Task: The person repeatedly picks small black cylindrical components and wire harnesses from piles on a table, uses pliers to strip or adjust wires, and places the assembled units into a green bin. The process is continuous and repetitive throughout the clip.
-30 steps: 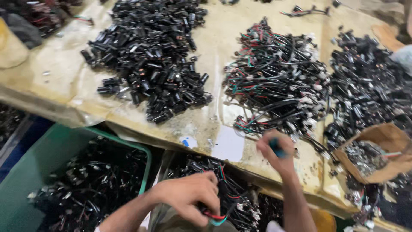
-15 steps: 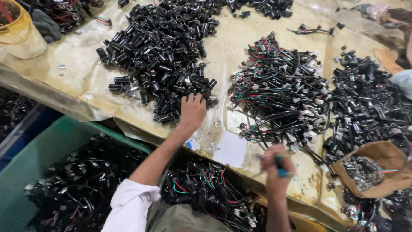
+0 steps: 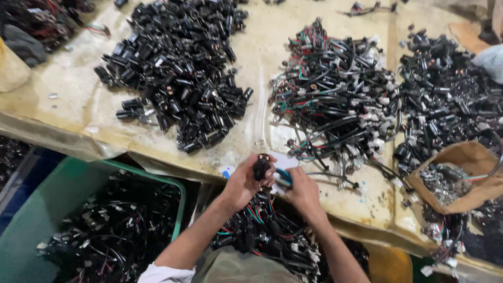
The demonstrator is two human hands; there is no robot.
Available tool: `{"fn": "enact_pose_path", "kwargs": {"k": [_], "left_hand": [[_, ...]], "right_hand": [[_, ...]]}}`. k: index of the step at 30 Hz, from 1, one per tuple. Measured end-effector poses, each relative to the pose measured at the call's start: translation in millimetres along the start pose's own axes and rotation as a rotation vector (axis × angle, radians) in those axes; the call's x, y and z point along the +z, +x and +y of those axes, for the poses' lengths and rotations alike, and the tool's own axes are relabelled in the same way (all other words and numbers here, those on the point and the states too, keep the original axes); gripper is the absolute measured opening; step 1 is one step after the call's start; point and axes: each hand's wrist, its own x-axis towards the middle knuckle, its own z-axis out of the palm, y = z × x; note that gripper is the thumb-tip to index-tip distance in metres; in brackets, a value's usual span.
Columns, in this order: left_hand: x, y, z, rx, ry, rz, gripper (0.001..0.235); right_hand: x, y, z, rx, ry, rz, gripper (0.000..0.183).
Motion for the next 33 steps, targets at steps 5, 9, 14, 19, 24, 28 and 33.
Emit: {"fn": "enact_pose_path", "kwargs": {"k": [5,9,14,19,24,28,33], "left_hand": [[-10,-2,0,0.1,0.142,-0.113,0.04],[-11,0,9,0.122,0.178,-0.027,0.027],[4,-15,25,0.023,0.648,0.153,0.019],[31,-35,12,0.353,1.231,-0.368,0.033],[34,-33,5,0.27,1.44,-0.682,0.028],[29,-41,5,0.264,1.397,-0.266,0.028],[40,-54,-8,0.434,1.571,-0.194,0.02]], "right_hand": [[11,-1,0,-0.013,0.043,0.03,0.04],[-8,-5,-6,-0.043,0.105,0.043,0.034],[-86,-23,-16,-0.16,0.478,0.308,0.024],[-126,-60,-33,-0.703,0.837,0.312,0.029],[-131,-36,-63,-0.655,0.733,-0.332,0.024],[-97,-51,-84,-0.274,0.76,0.097,0.012],[-71,-67,-55,0.153,1.975,-0.071,0.015]]}}
